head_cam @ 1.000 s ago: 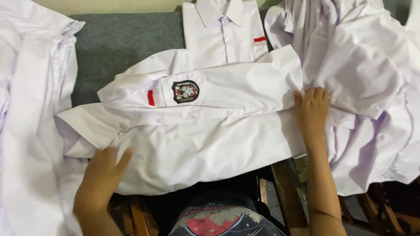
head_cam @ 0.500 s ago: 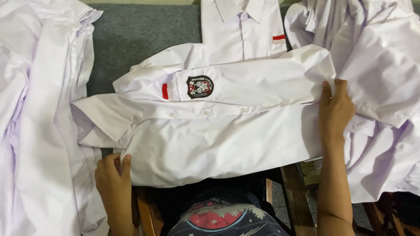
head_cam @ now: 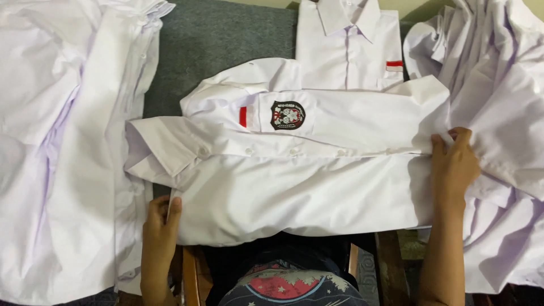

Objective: Folding a white school shirt on a flat workbench

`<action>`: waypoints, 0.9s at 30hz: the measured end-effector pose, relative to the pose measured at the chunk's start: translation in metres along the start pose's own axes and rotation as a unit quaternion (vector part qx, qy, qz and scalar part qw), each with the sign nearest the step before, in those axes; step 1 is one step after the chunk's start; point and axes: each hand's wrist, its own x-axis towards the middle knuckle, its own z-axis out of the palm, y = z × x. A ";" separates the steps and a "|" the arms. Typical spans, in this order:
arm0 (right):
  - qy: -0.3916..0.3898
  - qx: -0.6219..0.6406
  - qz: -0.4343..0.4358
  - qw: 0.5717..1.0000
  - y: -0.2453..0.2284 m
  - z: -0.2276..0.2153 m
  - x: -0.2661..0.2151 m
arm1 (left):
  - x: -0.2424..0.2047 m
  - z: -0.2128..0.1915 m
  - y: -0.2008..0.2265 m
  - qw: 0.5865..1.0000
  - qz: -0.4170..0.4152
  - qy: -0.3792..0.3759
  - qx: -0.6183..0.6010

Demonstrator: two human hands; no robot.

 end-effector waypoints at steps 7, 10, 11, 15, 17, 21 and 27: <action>0.071 -0.095 -0.076 0.990 -0.075 -0.012 0.027 | 0.002 -0.001 -0.022 0.984 0.176 0.000 0.029; -0.010 0.139 -0.212 0.967 -0.140 0.018 0.047 | -0.002 0.001 -0.016 0.991 0.133 -0.022 -0.014; -0.082 0.208 -0.281 0.933 -0.164 0.034 0.054 | -0.003 0.002 -0.015 0.990 0.138 -0.026 -0.032; -0.039 0.094 -0.340 0.935 -0.244 0.071 0.067 | -0.021 -0.004 0.001 0.997 0.031 -0.064 -0.014; 0.105 -0.014 -0.365 0.925 -0.264 0.102 0.080 | -0.023 -0.006 -0.007 0.996 -0.005 -0.076 -0.054; -0.267 0.094 -0.188 0.940 -0.286 0.107 0.107 | -0.005 -0.007 -0.062 0.989 0.129 -0.035 -0.058; -0.266 0.150 -0.245 0.920 -0.274 0.075 0.098 | -0.010 0.001 -0.048 0.977 0.164 -0.023 -0.138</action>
